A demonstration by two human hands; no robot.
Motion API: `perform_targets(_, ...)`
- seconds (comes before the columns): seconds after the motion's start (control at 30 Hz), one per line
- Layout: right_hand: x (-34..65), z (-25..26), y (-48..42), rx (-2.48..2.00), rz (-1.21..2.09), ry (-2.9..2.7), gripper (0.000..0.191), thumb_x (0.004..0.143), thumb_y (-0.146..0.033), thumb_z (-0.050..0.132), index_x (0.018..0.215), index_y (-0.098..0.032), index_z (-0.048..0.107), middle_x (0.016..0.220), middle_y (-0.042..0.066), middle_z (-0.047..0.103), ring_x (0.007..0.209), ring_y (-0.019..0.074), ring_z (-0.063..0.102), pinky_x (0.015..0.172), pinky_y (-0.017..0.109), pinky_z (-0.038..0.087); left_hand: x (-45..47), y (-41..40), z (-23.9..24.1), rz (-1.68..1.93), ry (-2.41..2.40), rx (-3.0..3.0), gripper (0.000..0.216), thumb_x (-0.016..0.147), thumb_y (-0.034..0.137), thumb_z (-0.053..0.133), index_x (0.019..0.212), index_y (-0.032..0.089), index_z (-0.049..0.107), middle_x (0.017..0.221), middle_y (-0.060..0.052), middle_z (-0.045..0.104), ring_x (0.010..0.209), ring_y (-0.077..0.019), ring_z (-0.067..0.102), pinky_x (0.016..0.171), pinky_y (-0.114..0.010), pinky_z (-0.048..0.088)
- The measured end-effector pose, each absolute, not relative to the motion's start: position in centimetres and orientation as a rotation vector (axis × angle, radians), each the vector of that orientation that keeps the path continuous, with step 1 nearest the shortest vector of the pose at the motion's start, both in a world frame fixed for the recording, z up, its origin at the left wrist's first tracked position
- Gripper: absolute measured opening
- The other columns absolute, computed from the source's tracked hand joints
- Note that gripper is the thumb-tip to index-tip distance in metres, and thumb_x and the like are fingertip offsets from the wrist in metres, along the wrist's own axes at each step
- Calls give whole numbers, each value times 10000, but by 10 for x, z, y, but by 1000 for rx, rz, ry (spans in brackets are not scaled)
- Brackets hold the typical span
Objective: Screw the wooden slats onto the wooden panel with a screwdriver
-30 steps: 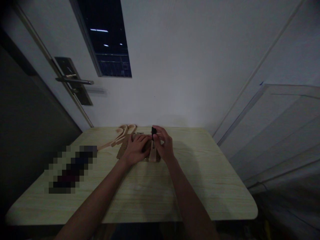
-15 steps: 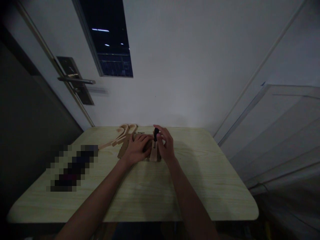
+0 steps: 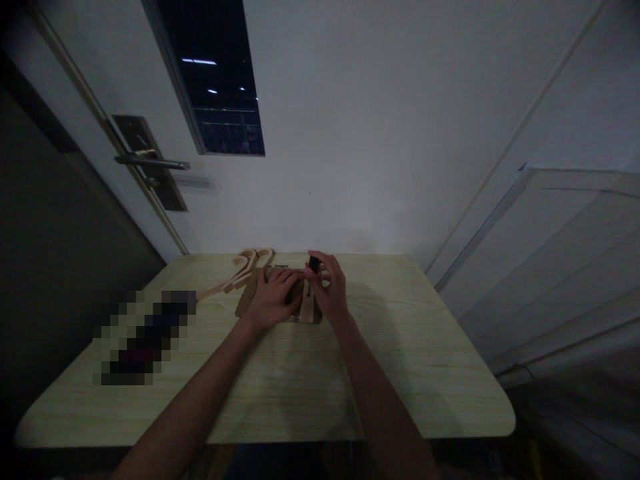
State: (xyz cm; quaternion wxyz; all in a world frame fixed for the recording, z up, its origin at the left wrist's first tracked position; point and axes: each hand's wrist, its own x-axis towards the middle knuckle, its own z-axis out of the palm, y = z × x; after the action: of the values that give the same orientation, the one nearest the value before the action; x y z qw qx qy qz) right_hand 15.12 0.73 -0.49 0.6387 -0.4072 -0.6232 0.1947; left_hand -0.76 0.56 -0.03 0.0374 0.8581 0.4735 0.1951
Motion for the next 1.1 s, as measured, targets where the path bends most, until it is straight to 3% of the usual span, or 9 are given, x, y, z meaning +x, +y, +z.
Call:
perform_targets(0.2, 151, -5, 5, -832, 513, -1458, 314, 931, -406, 473, 1203, -278, 567, 1059, 62, 662, 893, 166, 649, 738, 316, 570, -8, 6, -1, 594, 1446, 2630, 416, 865, 350, 513, 1272, 273, 479, 1342, -55, 549, 1279, -280, 426, 1109, -682, 90)
perform_targets(0.43, 150, -6, 10, -934, 441, -1371, 297, 821, -365, 656, 1105, -286, 617, 967, 31, 664, 763, 142, 645, 572, 247, 546, -8, 7, -3, 606, 1457, 2644, 423, 865, 349, 520, 1281, 296, 464, 1341, -43, 553, 1280, -275, 427, 1099, -699, 83)
perform_targets(0.57, 151, -5, 9, -925, 412, -1371, 298, 804, -366, 674, 1088, -292, 620, 952, 22, 632, 767, 137, 624, 554, 234, 540, -8, 7, -3, 615, 1450, 2642, 412, 868, 365, 520, 1272, 300, 471, 1343, -38, 552, 1290, -278, 417, 1102, -697, 83)
perform_targets(0.7, 152, -3, 5, -864, 436, -1427, 272, 896, -384, 542, 1141, -292, 612, 1067, 54, 641, 887, 156, 630, 660, 277, 569, -8, 7, -3, 607, 1449, 2638, 413, 862, 351, 522, 1266, 284, 476, 1351, -46, 545, 1289, -275, 422, 1109, -689, 76)
perform_targets(0.8, 152, -3, 5, -819, 517, -1439, 291, 925, -389, 490, 1177, -286, 592, 992, 49, 681, 864, 161, 654, 746, 331, 581, -8, 6, -2, 598, 1454, 2645, 419, 858, 342, 523, 1269, 279, 474, 1351, -45, 545, 1287, -274, 423, 1114, -682, 78)
perform_targets(1.1, 150, -3, 10, -907, 484, -1357, 299, 798, -374, 682, 1075, -289, 608, 933, 21, 650, 779, 142, 641, 579, 242, 550, -9, 7, -2, 611, 1450, 2652, 420, 863, 353, 510, 1277, 295, 469, 1339, -45, 555, 1277, -275, 431, 1103, -690, 79)
